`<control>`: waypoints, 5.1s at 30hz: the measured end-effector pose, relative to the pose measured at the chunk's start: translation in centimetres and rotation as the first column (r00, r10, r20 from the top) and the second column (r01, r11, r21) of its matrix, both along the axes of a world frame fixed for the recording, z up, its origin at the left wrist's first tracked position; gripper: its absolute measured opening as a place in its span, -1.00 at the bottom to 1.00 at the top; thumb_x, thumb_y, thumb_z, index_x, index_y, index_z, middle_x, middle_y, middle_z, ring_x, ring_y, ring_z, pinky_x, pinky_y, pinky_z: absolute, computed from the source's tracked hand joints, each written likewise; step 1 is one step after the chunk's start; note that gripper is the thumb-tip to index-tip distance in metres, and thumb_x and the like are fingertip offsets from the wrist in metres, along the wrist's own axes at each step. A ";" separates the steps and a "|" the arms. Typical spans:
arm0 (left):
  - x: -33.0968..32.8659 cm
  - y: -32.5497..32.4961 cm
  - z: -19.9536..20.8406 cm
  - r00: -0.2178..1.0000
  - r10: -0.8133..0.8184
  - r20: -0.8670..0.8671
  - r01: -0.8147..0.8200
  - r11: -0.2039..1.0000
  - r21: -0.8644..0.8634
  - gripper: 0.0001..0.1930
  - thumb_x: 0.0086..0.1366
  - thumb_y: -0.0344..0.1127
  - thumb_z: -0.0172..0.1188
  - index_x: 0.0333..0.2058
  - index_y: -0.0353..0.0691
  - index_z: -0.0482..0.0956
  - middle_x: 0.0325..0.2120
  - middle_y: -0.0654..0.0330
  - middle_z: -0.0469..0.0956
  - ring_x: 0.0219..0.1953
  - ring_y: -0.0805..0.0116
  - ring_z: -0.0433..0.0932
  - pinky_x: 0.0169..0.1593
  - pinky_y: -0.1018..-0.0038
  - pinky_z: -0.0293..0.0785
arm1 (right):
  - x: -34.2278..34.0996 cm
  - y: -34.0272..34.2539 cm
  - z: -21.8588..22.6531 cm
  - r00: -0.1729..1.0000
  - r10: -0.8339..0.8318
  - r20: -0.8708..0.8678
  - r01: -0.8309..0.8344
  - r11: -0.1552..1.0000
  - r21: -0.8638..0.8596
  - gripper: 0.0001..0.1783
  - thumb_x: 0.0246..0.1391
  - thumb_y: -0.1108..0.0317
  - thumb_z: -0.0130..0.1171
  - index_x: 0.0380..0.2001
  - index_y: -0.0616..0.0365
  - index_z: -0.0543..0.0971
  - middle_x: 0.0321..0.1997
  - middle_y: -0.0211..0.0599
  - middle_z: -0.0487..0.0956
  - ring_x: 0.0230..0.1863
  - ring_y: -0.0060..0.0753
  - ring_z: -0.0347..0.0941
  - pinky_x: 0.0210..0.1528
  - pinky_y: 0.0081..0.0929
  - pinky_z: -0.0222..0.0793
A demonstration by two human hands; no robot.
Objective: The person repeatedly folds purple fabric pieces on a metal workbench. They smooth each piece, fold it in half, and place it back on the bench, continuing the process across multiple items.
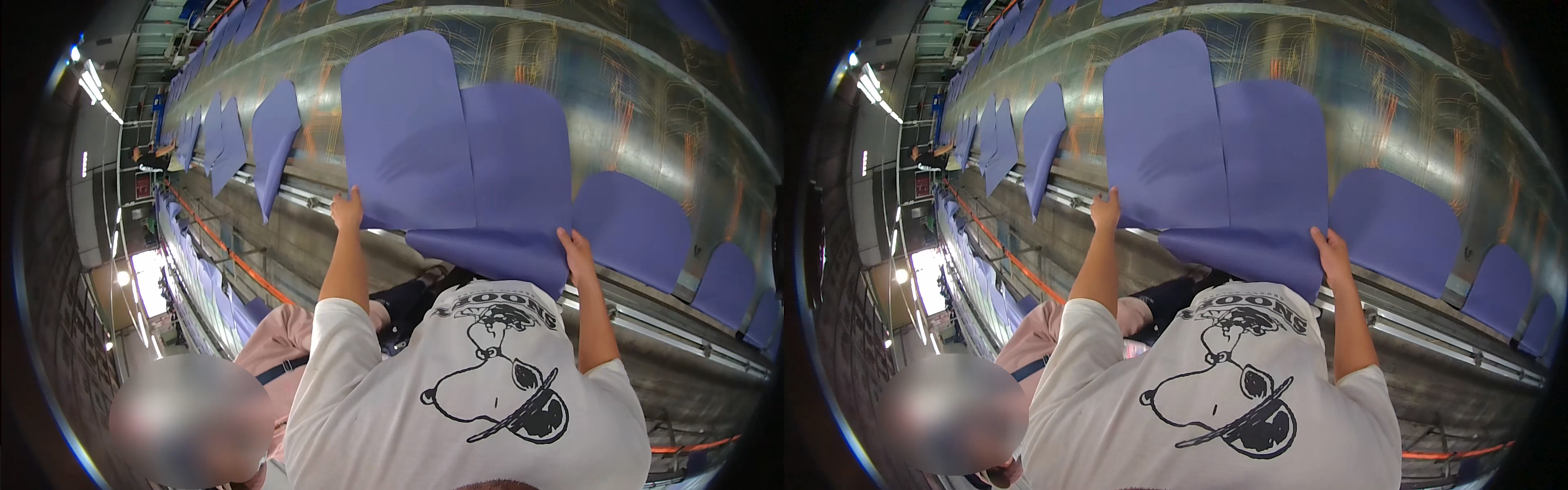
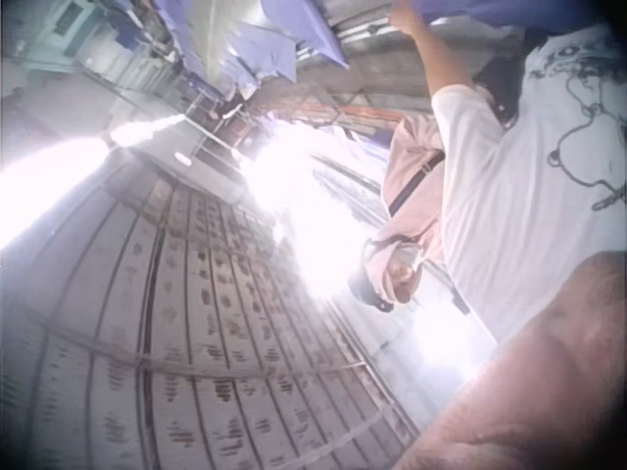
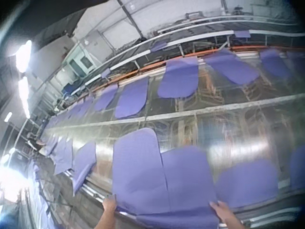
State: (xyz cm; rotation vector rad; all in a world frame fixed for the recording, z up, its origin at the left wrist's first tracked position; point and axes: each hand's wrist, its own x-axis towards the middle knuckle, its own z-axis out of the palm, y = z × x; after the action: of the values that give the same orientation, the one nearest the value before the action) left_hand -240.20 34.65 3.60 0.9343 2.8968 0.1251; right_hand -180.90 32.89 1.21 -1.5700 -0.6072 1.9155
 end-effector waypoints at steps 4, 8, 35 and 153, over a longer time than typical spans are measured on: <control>-4.3 2.0 -1.6 0.996 -0.052 0.079 0.052 0.999 0.003 -0.10 0.33 0.34 0.08 0.26 -0.47 0.39 0.18 -0.33 0.48 0.28 -0.22 0.43 0.34 0.09 0.32 | 0.0 -1.5 1.1 0.998 -0.016 0.065 0.020 0.998 -0.067 -0.57 0.37 0.10 0.22 -0.01 0.31 0.61 -0.09 -0.32 0.65 -0.11 -0.53 0.52 -0.05 -0.50 0.44; -5.8 4.4 -2.6 0.982 -0.107 0.155 0.109 0.994 -0.004 -0.12 0.34 0.35 0.07 0.19 -0.51 0.46 0.12 -0.33 0.53 0.21 -0.25 0.50 0.28 0.06 0.39 | -1.3 -4.5 1.1 0.982 -0.057 0.182 0.069 0.996 -0.065 -0.48 0.33 0.04 0.26 0.04 0.36 0.60 -0.06 -0.31 0.65 -0.12 -0.54 0.51 -0.07 -0.51 0.42; -27.7 4.0 0.9 0.811 -0.465 -0.355 0.565 0.779 0.270 -0.54 0.39 0.06 0.26 -0.04 -0.26 0.68 -0.09 -0.11 0.63 -0.04 0.03 0.62 0.02 0.18 0.51 | -12.5 -12.1 2.9 0.821 -0.468 0.327 0.463 0.881 0.097 -0.61 0.31 0.23 0.28 0.01 0.35 0.61 -0.09 -0.21 0.69 -0.14 -0.45 0.60 -0.04 -0.43 0.52; 2.0 6.5 -1.5 0.720 -0.316 0.619 0.099 0.928 0.359 -0.67 0.29 -0.09 0.38 -0.26 -0.30 0.77 -0.47 0.10 0.73 -0.42 0.28 0.69 -0.24 0.36 0.59 | -17.0 0.0 -1.5 0.607 -0.185 0.773 -0.007 0.971 0.238 -0.66 0.24 0.15 0.37 -0.31 0.27 0.63 -0.47 -0.53 0.55 -0.42 -0.68 0.35 -0.33 -0.57 0.30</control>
State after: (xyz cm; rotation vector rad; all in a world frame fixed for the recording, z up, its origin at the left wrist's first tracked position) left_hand -238.21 41.12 2.12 0.9897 2.1100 0.7435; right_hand -197.87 32.92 -0.30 -2.2227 -1.0289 0.9228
